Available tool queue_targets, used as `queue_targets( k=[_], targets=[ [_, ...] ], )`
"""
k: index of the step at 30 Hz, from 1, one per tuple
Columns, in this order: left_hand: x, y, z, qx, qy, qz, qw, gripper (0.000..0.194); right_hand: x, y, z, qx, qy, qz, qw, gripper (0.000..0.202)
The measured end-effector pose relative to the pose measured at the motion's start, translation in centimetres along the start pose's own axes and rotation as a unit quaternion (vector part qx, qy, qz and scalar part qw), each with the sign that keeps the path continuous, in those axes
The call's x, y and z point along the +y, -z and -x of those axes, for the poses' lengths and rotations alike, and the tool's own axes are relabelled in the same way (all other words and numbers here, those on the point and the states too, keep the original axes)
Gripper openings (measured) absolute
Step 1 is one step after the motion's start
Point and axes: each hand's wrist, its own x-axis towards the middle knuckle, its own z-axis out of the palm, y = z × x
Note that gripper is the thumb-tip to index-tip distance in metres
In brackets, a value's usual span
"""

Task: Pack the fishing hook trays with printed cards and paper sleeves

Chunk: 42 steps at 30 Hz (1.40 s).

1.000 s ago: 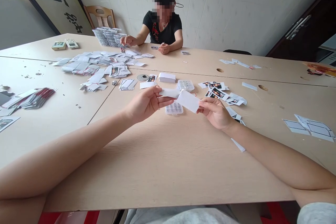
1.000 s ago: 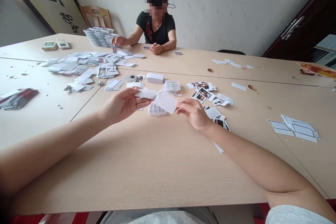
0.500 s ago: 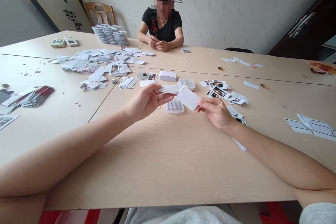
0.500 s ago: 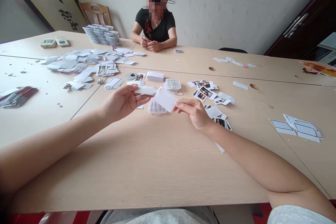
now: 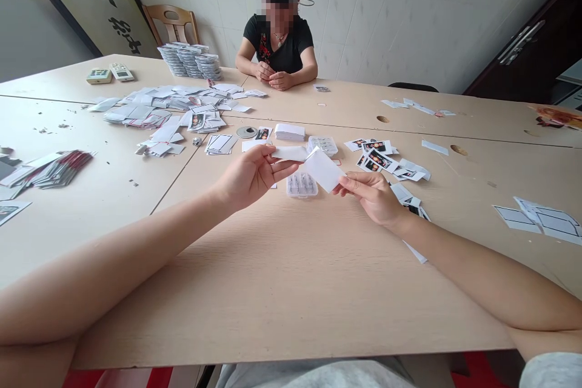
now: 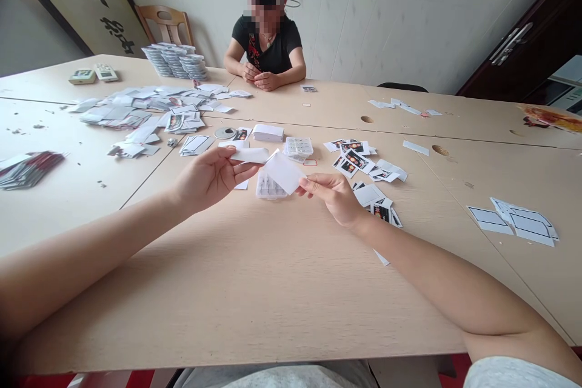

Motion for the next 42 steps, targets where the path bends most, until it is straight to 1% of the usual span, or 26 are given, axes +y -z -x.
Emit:
queue_targets(
  k=[11, 17, 23, 26, 28, 31, 34, 36, 37, 39, 40, 41, 42],
  targets=[
    [-0.1, 0.2, -0.2, 0.015, 0.008, 0.005, 1.0, 0.013, 0.0, -0.1, -0.1, 0.004, 0.009, 0.019, 1.0, 0.016],
    [-0.2, 0.3, -0.1, 0.006, 0.003, 0.023, 1.0, 0.01, 0.0, -0.2, -0.1, 0.016, 0.026, 0.03, 0.999, 0.016],
    [-0.1, 0.1, -0.1, 0.033, 0.006, 0.034, 0.999, 0.013, -0.2, -0.3, 0.0, 0.02, 0.046, 0.044, 0.998, 0.016],
    [0.3, 0.3, -0.3, 0.052, -0.006, 0.038, 0.998, 0.016, -0.2, -0.3, 0.1, 0.029, 0.047, 0.056, 0.997, 0.017],
    [0.5, 0.6, -0.5, 0.058, -0.023, 0.039, 0.997, 0.019, -0.3, -0.2, -0.1, 0.041, 0.048, 0.048, 0.997, 0.016],
    [0.6, 1.1, -0.8, 0.05, -0.028, 0.034, 0.998, 0.023, -0.6, 0.4, -0.6, 0.071, 0.053, -0.01, 0.996, 0.013],
    [0.3, 1.5, -1.0, 0.044, -0.018, 0.02, 0.999, 0.025, -1.6, 1.9, -1.4, 0.113, 0.057, -0.075, 0.989, 0.016],
    [0.1, 1.7, -1.2, 0.046, -0.024, 0.008, 0.999, 0.024, -2.5, 3.6, -2.1, 0.124, 0.033, -0.077, 0.989, 0.02],
    [0.0, 1.8, -1.2, 0.049, -0.029, 0.001, 0.998, 0.023, -2.9, 4.7, -2.4, 0.11, 0.001, -0.057, 0.992, 0.021],
    [-0.1, 1.9, -1.2, 0.054, -0.037, -0.02, 0.998, 0.02, -3.8, 7.2, -2.9, 0.028, -0.098, 0.01, 0.995, 0.023],
    [-0.2, 1.9, -1.2, 0.054, -0.038, -0.032, 0.997, 0.017, -4.1, 8.5, -3.0, -0.019, -0.144, 0.041, 0.988, 0.025],
    [-0.4, 1.9, -1.1, 0.052, -0.038, -0.044, 0.997, 0.014, -4.4, 9.9, -3.1, -0.05, -0.175, 0.068, 0.981, 0.027],
    [-0.6, 1.8, -0.9, 0.048, -0.039, -0.056, 0.997, 0.01, -4.7, 11.3, -3.1, -0.055, -0.186, 0.086, 0.977, 0.029]
  ],
)
